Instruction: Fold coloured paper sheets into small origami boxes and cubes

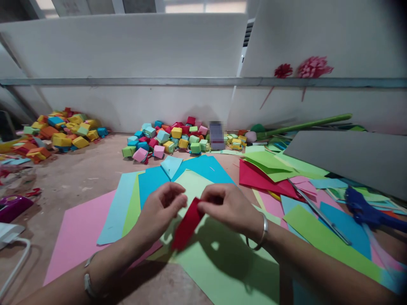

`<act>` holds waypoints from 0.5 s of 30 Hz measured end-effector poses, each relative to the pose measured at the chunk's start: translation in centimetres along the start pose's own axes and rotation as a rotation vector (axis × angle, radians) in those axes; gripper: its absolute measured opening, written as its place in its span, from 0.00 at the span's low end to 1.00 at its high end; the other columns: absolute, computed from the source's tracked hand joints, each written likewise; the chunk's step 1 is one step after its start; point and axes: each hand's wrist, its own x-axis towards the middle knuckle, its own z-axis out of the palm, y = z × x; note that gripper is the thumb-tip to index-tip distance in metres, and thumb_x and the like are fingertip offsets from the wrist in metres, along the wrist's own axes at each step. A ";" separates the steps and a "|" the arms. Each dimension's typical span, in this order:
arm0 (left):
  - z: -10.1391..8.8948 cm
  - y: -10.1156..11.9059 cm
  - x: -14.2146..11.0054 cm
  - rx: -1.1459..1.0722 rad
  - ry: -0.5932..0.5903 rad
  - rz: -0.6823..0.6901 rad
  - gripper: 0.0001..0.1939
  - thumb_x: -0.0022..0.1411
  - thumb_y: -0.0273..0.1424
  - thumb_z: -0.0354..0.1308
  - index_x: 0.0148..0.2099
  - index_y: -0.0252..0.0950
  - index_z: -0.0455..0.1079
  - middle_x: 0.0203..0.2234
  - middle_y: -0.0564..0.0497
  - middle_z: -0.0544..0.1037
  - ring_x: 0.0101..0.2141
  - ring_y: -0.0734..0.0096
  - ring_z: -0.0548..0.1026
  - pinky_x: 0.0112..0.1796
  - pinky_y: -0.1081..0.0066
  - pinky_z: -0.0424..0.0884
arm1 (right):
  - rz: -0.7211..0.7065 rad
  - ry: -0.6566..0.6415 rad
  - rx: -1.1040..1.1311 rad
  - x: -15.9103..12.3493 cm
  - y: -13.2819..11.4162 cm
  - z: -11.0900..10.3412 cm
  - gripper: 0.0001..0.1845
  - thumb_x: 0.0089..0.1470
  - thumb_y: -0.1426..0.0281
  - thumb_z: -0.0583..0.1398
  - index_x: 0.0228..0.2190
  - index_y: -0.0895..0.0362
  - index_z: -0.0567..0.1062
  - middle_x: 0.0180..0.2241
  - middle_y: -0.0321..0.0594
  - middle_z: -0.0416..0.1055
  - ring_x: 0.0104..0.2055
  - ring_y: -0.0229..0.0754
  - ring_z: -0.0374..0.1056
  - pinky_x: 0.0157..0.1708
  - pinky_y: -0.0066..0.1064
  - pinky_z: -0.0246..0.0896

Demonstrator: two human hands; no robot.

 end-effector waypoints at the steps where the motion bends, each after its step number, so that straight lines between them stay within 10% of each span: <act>1: -0.2 0.0 0.1 -0.002 0.148 0.062 0.13 0.56 0.39 0.62 0.35 0.36 0.66 0.22 0.58 0.69 0.22 0.80 0.62 0.23 0.79 0.59 | 0.003 0.162 0.013 0.1 0.1 -0.2 0.06 0.48 0.75 0.62 0.21 0.58 0.74 0.17 0.31 0.65 0.20 0.32 0.59 0.19 0.24 0.52; 3: -0.5 0.0 0.2 -0.042 0.354 0.138 0.17 0.59 0.43 0.59 0.28 0.35 0.64 0.19 0.59 0.63 0.21 0.81 0.58 0.22 0.80 0.56 | -0.123 0.496 -0.042 0.0 0.3 -0.6 0.06 0.51 0.71 0.63 0.23 0.58 0.75 0.18 0.32 0.65 0.19 0.33 0.57 0.18 0.25 0.52; 5: -0.5 -0.1 0.2 -0.109 0.272 0.055 0.23 0.60 0.48 0.56 0.24 0.34 0.64 0.16 0.59 0.61 0.19 0.81 0.57 0.20 0.80 0.53 | -0.426 0.668 -0.221 -0.4 0.3 -0.9 0.03 0.52 0.73 0.63 0.26 0.57 0.76 0.19 0.33 0.67 0.21 0.34 0.59 0.22 0.28 0.54; 10: 0.3 -0.4 -0.5 -0.320 -0.326 -0.184 0.27 0.56 0.54 0.56 0.33 0.31 0.72 0.24 0.48 0.75 0.21 0.76 0.67 0.23 0.75 0.64 | -1.113 0.462 -0.749 -1.2 0.5 -0.5 0.05 0.54 0.77 0.59 0.33 0.60 0.77 0.18 0.35 0.68 0.24 0.37 0.60 0.26 0.35 0.51; 15: 0.4 -0.9 0.0 0.000 -0.149 -0.071 0.18 0.60 0.43 0.56 0.27 0.33 0.70 0.20 0.51 0.72 0.20 0.76 0.64 0.22 0.74 0.60 | -1.047 0.302 -0.861 -0.5 1.7 0.8 0.04 0.55 0.75 0.60 0.32 0.61 0.76 0.20 0.36 0.68 0.26 0.38 0.60 0.29 0.35 0.52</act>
